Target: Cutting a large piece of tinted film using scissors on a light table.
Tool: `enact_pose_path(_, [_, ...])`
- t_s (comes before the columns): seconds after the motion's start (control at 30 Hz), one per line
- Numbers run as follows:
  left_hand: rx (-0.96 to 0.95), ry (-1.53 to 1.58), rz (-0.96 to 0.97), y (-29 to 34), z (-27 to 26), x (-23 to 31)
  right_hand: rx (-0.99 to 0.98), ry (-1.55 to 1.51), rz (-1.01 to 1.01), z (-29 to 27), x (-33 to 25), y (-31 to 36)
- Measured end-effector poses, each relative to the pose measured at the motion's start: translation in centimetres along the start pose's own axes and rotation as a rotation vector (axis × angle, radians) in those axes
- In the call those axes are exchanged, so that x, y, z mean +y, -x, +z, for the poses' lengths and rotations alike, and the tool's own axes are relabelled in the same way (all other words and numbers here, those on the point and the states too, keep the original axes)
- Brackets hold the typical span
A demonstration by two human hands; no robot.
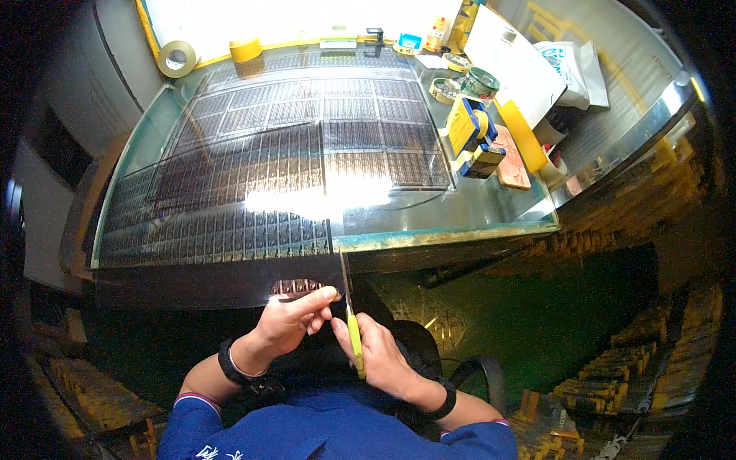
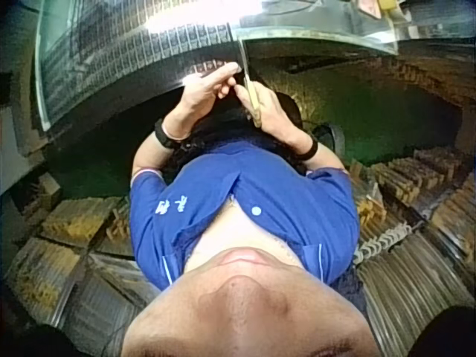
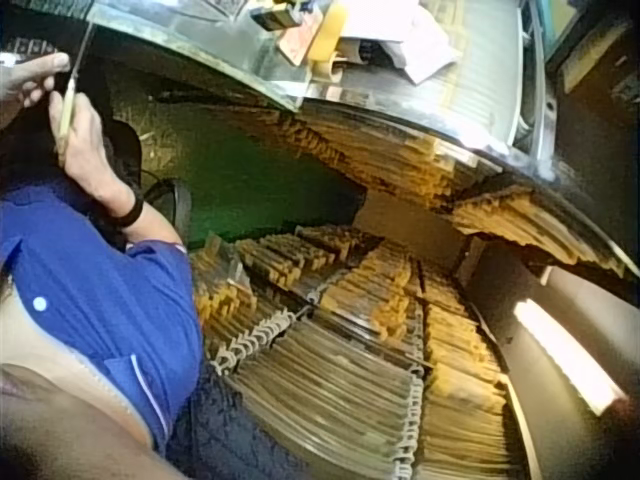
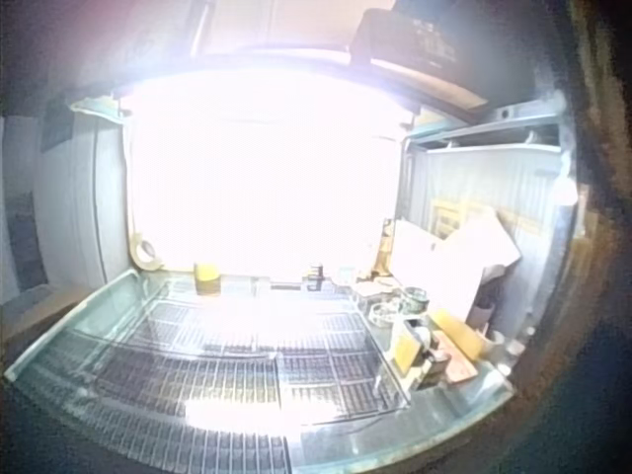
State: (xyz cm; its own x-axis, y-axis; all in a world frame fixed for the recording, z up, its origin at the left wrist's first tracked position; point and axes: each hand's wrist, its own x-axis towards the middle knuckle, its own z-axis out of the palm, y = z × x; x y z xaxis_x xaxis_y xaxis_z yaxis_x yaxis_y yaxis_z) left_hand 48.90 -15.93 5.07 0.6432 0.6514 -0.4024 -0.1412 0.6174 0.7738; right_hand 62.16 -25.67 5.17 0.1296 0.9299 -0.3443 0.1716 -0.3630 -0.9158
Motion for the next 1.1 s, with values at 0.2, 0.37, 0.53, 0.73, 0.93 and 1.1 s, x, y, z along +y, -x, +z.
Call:
enact_pose_path(0.2, [-0.066, -0.001, -0.017, 0.1, -0.3, -0.1, 0.012, 0.006, -0.008, -0.2, 0.4, 0.0])
enact_pose_path(0.37, [-0.075, -0.026, -0.031, 0.2, -0.4, 0.0, -0.002, -0.002, 0.031, -0.2, -0.1, 0.3])
enact_pose_path(0.53, [-0.116, -0.047, -0.072, 0.5, 0.0, -0.6, 0.024, -0.077, -0.041, -0.2, 0.4, -0.3])
enact_pose_path(0.73, [-0.146, -0.057, -0.079, 0.6, 0.0, -0.7, 0.035, -0.016, -0.140, -0.5, 0.5, -0.4])
enact_pose_path(0.93, [-0.178, -0.013, -0.122, 0.5, -0.4, -1.2, -0.019, -0.123, 0.027, -0.4, 0.1, -0.1])
enact_pose_path(1.1, [-0.193, -0.020, -0.151, 1.1, 0.1, -1.4, 0.047, -0.050, -0.139, -0.5, 1.7, -0.8])
